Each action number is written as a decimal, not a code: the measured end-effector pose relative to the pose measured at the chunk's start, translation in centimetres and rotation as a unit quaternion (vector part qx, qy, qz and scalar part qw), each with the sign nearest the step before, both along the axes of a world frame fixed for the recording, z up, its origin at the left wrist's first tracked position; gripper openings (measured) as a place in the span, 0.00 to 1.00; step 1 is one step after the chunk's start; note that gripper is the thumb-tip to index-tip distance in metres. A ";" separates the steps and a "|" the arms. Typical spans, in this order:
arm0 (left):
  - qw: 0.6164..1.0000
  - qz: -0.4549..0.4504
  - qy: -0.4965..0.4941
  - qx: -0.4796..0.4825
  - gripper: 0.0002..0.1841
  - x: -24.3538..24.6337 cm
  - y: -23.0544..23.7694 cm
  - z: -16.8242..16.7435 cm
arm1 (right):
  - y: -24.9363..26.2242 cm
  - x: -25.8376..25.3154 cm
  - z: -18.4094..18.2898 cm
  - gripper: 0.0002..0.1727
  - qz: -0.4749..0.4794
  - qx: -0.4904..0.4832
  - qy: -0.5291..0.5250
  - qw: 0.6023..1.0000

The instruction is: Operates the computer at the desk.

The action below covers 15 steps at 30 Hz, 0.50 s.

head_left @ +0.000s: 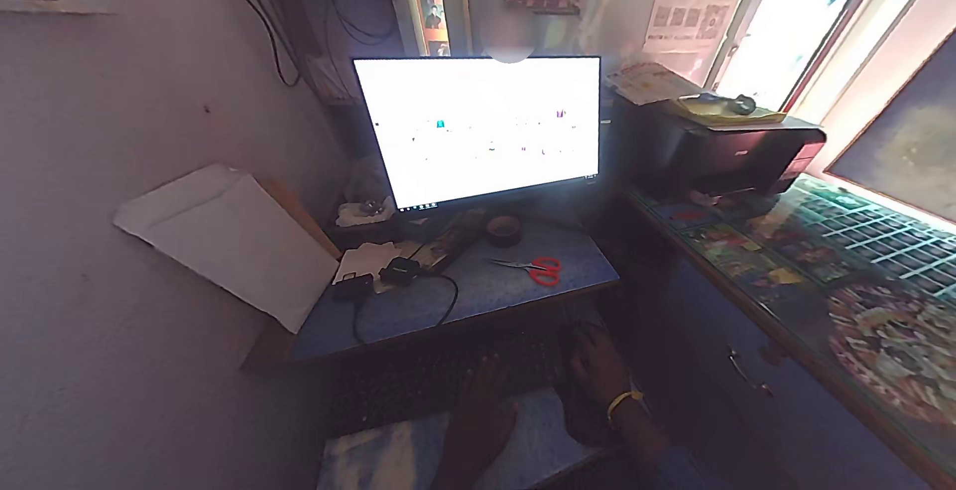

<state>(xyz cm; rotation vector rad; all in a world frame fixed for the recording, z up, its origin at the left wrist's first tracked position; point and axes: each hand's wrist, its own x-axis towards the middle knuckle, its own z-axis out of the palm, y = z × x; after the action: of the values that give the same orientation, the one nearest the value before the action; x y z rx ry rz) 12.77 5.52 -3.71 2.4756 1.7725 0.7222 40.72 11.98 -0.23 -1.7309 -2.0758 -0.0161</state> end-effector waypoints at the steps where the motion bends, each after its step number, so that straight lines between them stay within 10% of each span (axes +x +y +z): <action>1: 1.000 0.000 0.000 0.006 0.35 0.0 0.0 -0.2 | 0.0 0.0 0.0 0.29 0.001 0.002 0.001 1.000; 15: 1.000 -0.008 -0.003 0.009 0.35 -0.2 0.0 -0.3 | -0.2 -0.1 0.5 0.30 0.011 -0.036 0.009 0.999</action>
<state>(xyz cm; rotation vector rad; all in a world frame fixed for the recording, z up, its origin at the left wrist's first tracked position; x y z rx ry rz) 12.61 5.54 -4.02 2.4927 1.7511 0.7454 40.66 11.74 0.24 -1.7430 -2.1070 0.0810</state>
